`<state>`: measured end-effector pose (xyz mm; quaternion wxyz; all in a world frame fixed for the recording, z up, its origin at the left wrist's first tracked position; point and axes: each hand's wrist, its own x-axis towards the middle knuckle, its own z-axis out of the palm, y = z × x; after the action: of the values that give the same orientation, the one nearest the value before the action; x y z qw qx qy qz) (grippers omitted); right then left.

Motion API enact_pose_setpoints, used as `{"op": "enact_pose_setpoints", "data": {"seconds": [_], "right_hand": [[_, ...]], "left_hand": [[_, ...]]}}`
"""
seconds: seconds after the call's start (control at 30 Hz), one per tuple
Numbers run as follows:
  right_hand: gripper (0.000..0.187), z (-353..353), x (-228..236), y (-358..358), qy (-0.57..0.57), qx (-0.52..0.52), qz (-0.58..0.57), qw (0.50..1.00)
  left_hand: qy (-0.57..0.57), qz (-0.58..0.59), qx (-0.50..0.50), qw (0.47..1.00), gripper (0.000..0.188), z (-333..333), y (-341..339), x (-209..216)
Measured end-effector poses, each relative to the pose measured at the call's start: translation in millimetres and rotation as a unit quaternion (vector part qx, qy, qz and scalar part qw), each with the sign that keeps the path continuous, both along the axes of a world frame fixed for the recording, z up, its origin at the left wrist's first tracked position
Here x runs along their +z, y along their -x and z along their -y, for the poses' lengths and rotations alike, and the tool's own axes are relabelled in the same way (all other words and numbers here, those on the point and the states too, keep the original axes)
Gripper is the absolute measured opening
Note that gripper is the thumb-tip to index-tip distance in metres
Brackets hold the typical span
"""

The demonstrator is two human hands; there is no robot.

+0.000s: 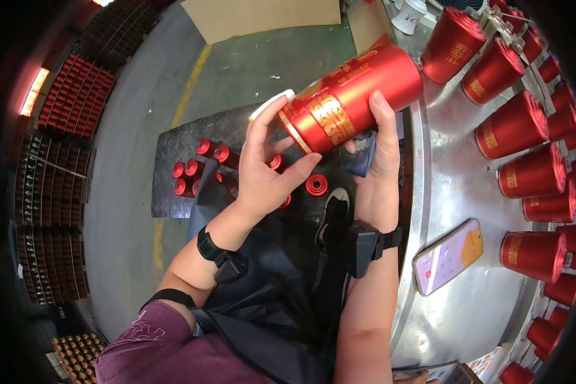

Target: Inspecting and wiping red metal canisters in a production or warehouse facility.

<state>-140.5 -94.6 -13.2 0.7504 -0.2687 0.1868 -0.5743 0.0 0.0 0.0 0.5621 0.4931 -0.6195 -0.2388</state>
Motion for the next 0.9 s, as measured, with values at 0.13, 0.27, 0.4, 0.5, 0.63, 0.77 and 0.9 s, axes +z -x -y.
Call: {"op": "enact_pose_setpoints", "data": {"seconds": [0.13,0.27,0.4,0.5,0.63,0.77,0.9], "right_hand": [[0.052,5.1,-2.6,2.9,0.037,0.014,0.033,0.999],[0.054,7.3,-9.4,0.1,0.039,0.011,0.067,0.997],[0.053,-3.1,0.1,0.1,0.029,-0.014,0.074,0.997],[0.055,-7.2,5.9,-2.4,0.019,-0.027,0.08,0.996],[0.058,-11.0,8.1,-5.6,0.016,-0.039,0.067,0.997],[0.063,-6.3,-3.4,-1.1,0.017,-0.009,0.042,0.999],[0.059,-4.5,-6.7,0.2,0.001,0.026,0.0,1.0]], "left_hand": [[0.019,-0.078,-0.014,0.997,0.08,4.2,4.5,-2.2],[-0.021,-0.163,-0.059,0.985,0.079,4.3,-2.0,-7.9],[-0.022,-0.143,-0.047,0.988,0.077,-0.9,3.8,-5.3],[-0.016,-0.151,-0.038,0.988,0.078,-3.9,5.9,-1.6],[-0.001,-0.136,-0.028,0.99,0.078,-7.1,6.8,0.5],[0.025,-0.071,-0.004,0.997,0.078,-7.4,0.6,5.7],[0.027,-0.009,0.024,0.999,0.078,-10.9,-6.1,-0.6]]}}
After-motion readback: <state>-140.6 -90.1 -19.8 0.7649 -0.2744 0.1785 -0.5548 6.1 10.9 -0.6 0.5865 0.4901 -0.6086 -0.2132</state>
